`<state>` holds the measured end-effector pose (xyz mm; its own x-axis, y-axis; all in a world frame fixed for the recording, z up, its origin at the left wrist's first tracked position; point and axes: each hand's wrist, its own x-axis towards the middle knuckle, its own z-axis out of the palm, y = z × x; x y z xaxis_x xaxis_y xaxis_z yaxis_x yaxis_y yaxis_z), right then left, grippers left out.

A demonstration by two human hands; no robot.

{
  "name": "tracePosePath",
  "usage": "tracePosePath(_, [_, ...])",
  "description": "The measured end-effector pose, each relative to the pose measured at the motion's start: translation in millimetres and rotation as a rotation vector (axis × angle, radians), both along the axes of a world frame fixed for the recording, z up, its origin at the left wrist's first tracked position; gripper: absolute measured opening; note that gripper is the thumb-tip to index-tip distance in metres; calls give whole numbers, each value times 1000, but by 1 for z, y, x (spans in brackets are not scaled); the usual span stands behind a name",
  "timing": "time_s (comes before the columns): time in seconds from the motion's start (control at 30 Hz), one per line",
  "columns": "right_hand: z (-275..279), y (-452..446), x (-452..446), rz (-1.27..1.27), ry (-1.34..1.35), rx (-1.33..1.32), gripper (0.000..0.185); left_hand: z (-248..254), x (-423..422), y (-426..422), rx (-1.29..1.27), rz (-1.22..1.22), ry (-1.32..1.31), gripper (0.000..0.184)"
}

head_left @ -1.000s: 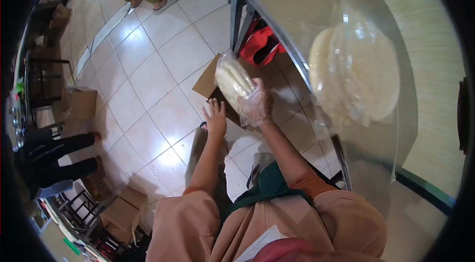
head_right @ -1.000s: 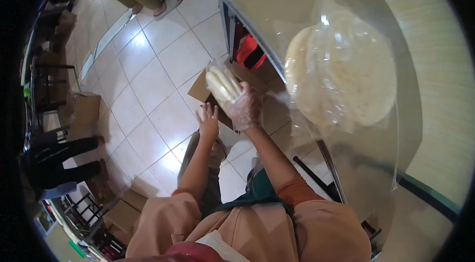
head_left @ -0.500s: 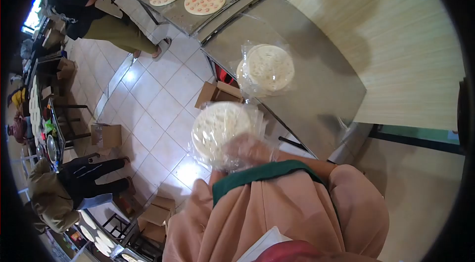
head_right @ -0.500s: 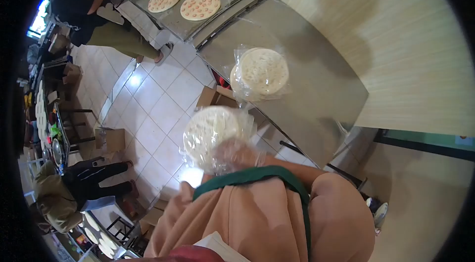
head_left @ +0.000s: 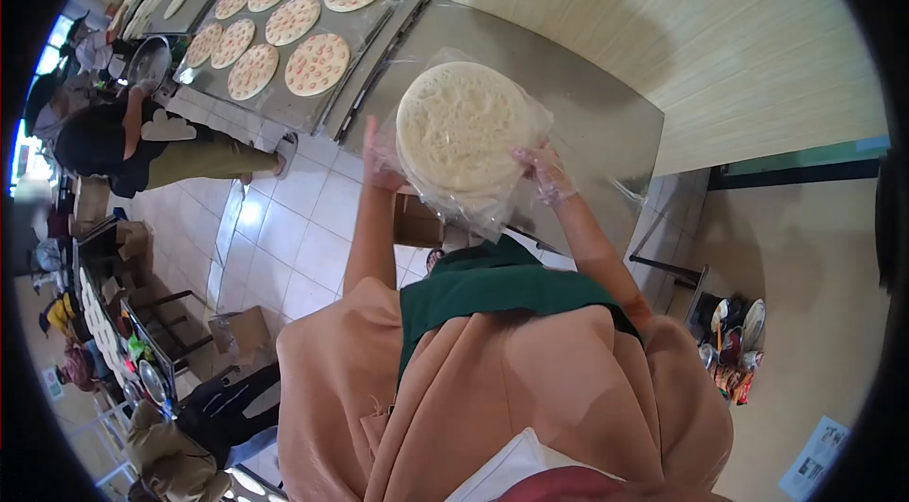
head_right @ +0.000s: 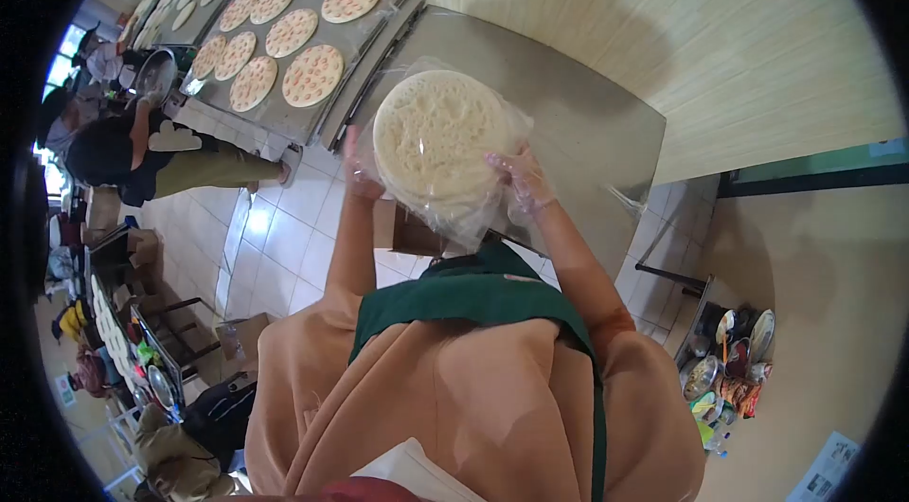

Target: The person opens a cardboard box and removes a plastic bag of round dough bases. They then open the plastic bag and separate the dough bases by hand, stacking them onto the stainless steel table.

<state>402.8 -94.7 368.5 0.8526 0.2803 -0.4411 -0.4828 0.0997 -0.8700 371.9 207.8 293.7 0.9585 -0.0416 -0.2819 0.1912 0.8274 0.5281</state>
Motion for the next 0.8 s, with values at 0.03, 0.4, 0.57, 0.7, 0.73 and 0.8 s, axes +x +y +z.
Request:
tracePosePath(0.03, [-16,-1,9,31,-26,-22,61,27,-5,-3,-85,-52,27,68])
tracePosePath(0.4, [-189,-14,108,-61,-282,-551,53,-11,8,-36,2243,59,125,63])
tracePosePath(0.57, [-114,-5,133,453,-412,-741,39,-11,55,-57,2310,-292,-483,62])
tracePosePath(0.7, [-78,-2,116,431,-562,-641,24,-33,63,-61,2318,-482,-435,58])
tracePosePath(0.73, [-68,-4,113,444,-606,-659,21,-34,65,-61,2318,-474,-453,58])
tracePosePath(0.8, [-53,-15,107,479,-686,-685,17,-39,61,-62,2317,-469,-476,58])
